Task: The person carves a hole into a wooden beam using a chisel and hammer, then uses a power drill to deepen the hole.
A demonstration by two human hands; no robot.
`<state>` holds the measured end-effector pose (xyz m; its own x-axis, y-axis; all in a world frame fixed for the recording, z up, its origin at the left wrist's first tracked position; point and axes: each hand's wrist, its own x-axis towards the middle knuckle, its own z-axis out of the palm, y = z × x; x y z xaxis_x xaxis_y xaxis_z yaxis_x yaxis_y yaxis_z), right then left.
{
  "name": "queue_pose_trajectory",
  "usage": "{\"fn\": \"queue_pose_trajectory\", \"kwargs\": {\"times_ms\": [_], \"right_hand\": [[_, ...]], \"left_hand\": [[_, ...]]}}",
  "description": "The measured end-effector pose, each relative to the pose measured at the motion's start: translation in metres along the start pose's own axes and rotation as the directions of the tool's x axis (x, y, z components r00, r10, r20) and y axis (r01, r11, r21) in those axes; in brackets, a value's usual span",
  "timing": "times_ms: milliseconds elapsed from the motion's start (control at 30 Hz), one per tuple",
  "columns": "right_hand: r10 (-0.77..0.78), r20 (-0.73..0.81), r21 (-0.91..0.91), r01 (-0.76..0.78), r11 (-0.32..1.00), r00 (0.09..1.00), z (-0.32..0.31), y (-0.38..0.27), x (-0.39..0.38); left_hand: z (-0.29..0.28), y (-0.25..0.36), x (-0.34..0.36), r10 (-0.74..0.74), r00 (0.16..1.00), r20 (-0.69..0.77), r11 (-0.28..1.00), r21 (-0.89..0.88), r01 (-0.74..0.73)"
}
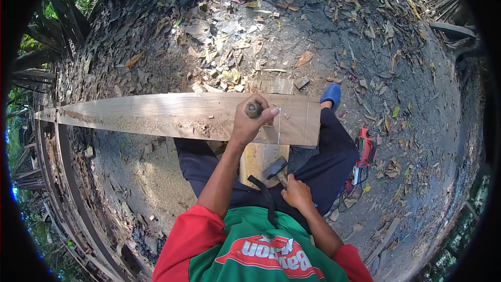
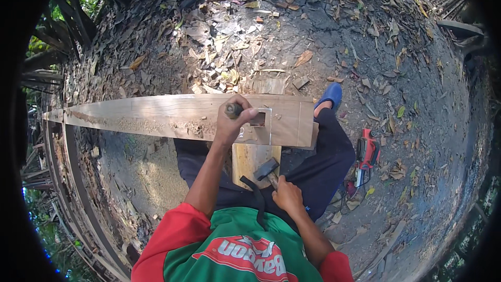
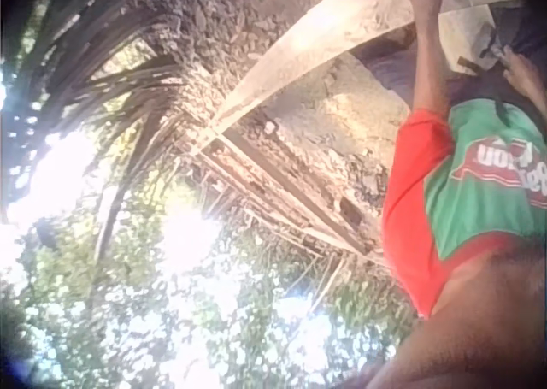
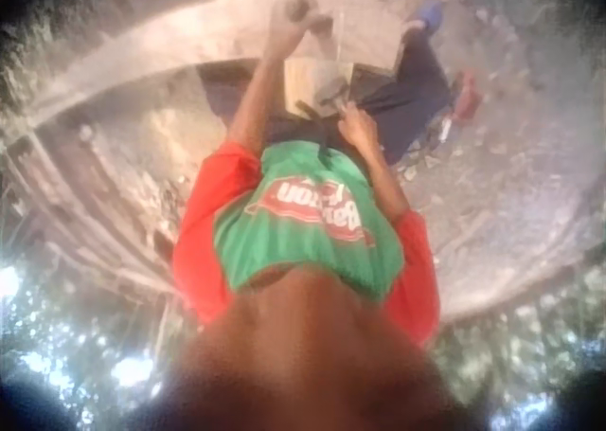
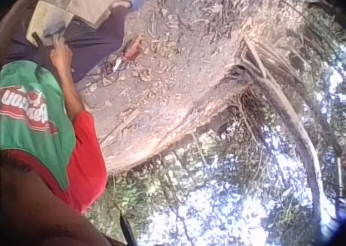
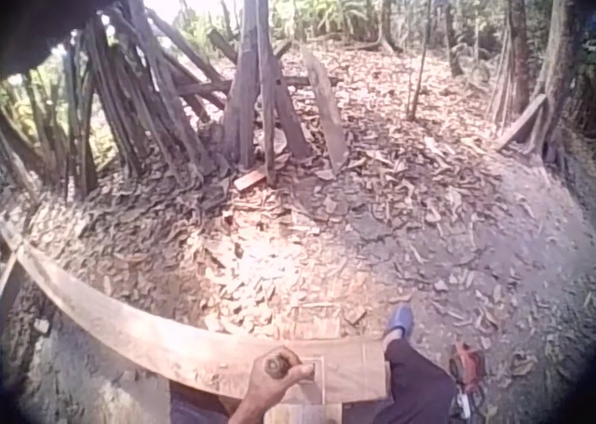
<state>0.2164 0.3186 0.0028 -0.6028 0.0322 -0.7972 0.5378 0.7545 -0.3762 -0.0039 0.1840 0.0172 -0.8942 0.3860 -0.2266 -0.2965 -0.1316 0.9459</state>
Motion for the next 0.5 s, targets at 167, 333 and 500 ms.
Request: {"fn": "queue_pose_trajectory", "kwargs": {"times_ms": [167,333,500], "right_hand": [[-0.025,-0.008,0.017,0.025,1.0,1.0,0.002,0.001,0.001],[-0.041,-0.009,0.264,0.042,0.964,0.999,-0.018,0.004,-0.003],[-0.16,-0.359,0.62,0.363,0.695,0.92,-0.129,-0.027,-0.075]], "left_hand": [[-0.001,-0.017,-0.008,0.067,0.99,0.124,0.977,0.194,-0.09],[0.006,-0.033,0.002,0.054,0.986,0.156,0.969,0.229,-0.09],[0.01,-0.037,0.004,0.115,0.974,0.194,0.963,0.217,-0.157]]}}
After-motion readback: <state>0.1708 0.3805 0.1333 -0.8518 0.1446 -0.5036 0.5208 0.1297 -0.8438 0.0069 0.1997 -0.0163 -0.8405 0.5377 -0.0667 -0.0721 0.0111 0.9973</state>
